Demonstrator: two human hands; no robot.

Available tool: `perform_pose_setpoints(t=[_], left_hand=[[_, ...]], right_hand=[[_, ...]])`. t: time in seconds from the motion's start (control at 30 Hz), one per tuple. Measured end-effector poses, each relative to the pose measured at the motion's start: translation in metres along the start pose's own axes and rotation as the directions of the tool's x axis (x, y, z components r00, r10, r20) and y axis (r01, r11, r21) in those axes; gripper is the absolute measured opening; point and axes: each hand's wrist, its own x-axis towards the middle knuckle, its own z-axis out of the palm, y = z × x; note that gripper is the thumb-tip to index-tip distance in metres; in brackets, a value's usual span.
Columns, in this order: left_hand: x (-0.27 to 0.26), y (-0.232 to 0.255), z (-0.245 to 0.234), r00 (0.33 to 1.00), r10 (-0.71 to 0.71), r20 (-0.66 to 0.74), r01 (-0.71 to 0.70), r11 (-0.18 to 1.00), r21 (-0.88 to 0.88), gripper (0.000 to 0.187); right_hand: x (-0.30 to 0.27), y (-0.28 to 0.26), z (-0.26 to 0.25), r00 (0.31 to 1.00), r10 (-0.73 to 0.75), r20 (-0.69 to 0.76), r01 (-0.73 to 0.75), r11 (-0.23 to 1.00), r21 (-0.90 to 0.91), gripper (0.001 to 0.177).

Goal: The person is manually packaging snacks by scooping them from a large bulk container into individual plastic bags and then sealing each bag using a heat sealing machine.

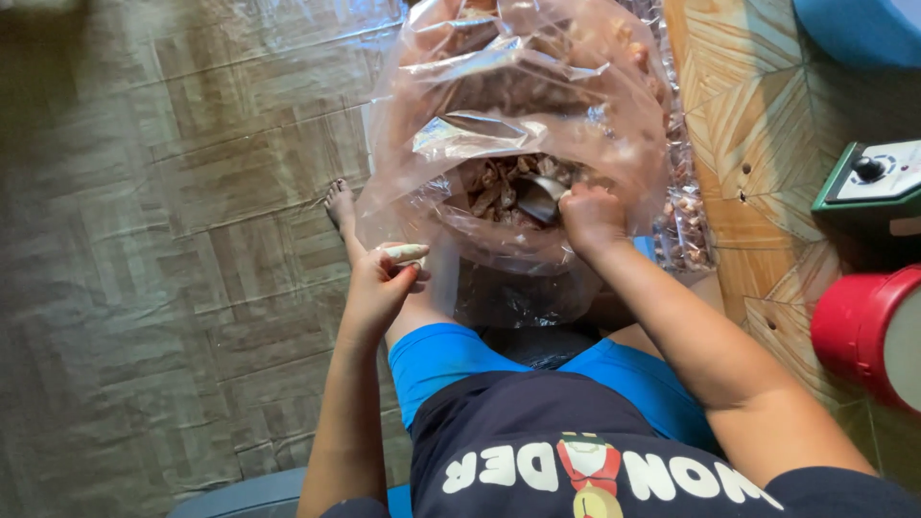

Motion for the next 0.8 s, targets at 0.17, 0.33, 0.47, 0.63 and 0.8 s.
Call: perform_pose_setpoints(t=[0.17, 0.33, 0.47, 0.63, 0.8], left_hand=[[0.011, -0.014, -0.006, 0.996, 0.076, 0.050, -0.081, 0.988, 0.128, 0.036], [0.009, -0.017, -0.003, 0.992, 0.121, 0.024, -0.123, 0.977, 0.172, 0.041], [0.010, -0.024, -0.008, 0.992, 0.129, 0.016, -0.129, 0.971, 0.202, 0.048], [-0.001, 0.003, 0.004, 0.981, 0.192, -0.026, -0.175, 0.938, 0.301, 0.049], [-0.001, 0.005, 0.009, 0.974, 0.226, -0.014, -0.204, 0.904, 0.376, 0.051]], right_hand=[[-0.004, 0.011, 0.013, 0.974, -0.011, 0.226, -0.016, 0.993, 0.120, 0.010], [-0.003, -0.010, 0.004, 0.991, 0.002, 0.137, -0.028, 0.983, 0.184, 0.009], [-0.001, 0.007, 0.034, 0.970, -0.013, 0.241, -0.030, 0.984, 0.174, 0.010], [-0.008, 0.003, 0.033, 0.969, -0.068, 0.238, 0.001, 0.963, 0.271, 0.009], [-0.007, 0.001, 0.046, 0.936, -0.056, 0.347, -0.045, 0.960, 0.278, 0.010]])
